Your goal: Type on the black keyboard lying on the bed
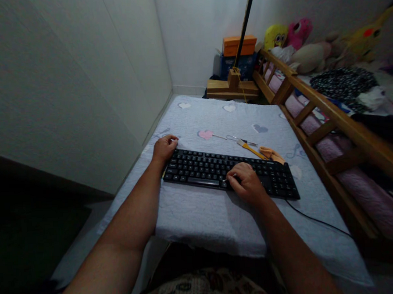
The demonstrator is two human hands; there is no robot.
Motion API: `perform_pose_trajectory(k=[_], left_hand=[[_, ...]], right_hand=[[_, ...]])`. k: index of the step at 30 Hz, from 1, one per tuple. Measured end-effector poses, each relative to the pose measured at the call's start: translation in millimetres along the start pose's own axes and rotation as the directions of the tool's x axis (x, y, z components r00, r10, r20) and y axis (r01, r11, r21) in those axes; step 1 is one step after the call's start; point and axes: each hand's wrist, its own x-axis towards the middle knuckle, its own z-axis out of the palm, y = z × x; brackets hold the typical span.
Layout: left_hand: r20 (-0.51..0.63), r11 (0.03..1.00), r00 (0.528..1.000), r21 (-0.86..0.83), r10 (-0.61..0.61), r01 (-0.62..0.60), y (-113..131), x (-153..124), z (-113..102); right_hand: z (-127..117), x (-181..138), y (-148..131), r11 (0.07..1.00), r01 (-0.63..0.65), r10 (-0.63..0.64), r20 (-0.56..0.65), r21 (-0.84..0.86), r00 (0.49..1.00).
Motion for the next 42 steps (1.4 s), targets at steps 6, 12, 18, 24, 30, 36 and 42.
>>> perform_pose_trajectory(k=[6, 12, 18, 24, 30, 36, 42], left_hand=[[-0.001, 1.000, 1.000, 0.003, -0.007, 0.007, 1, 0, 0], [0.013, 1.000, 1.000, 0.000, -0.004, 0.004, -1, 1, 1], [0.014, 1.000, 1.000, 0.028, 0.011, -0.012, 2, -1, 0], [0.011, 0.995, 1.000, 0.094, 0.013, -0.014, 6, -2, 0], [0.010, 0.993, 1.000, 0.114, 0.022, -0.023, 5, -2, 1], [0.011, 0.995, 1.000, 0.103, 0.020, -0.021, 4, -2, 1], [0.011, 0.994, 1.000, 0.105, 0.026, -0.027, 3, -2, 0]], right_hand=[[1, 0, 2, 1.000, 0.015, -0.015, -0.011, 0.006, 1.000], [2, 1, 3, 0.999, -0.026, 0.025, -0.035, -0.028, 0.999], [2, 1, 4, 0.997, -0.061, 0.060, -0.029, -0.052, 0.998], [-1, 3, 2, 0.992, -0.049, 0.053, 0.024, -0.116, 0.998], [-7, 18, 0, 0.978, -0.040, 0.074, 0.158, -0.207, 0.985], [-8, 28, -2, 0.976, -0.041, 0.082, 0.187, -0.213, 0.979], [0, 22, 0, 0.992, -0.074, 0.087, 0.121, -0.102, 0.989]])
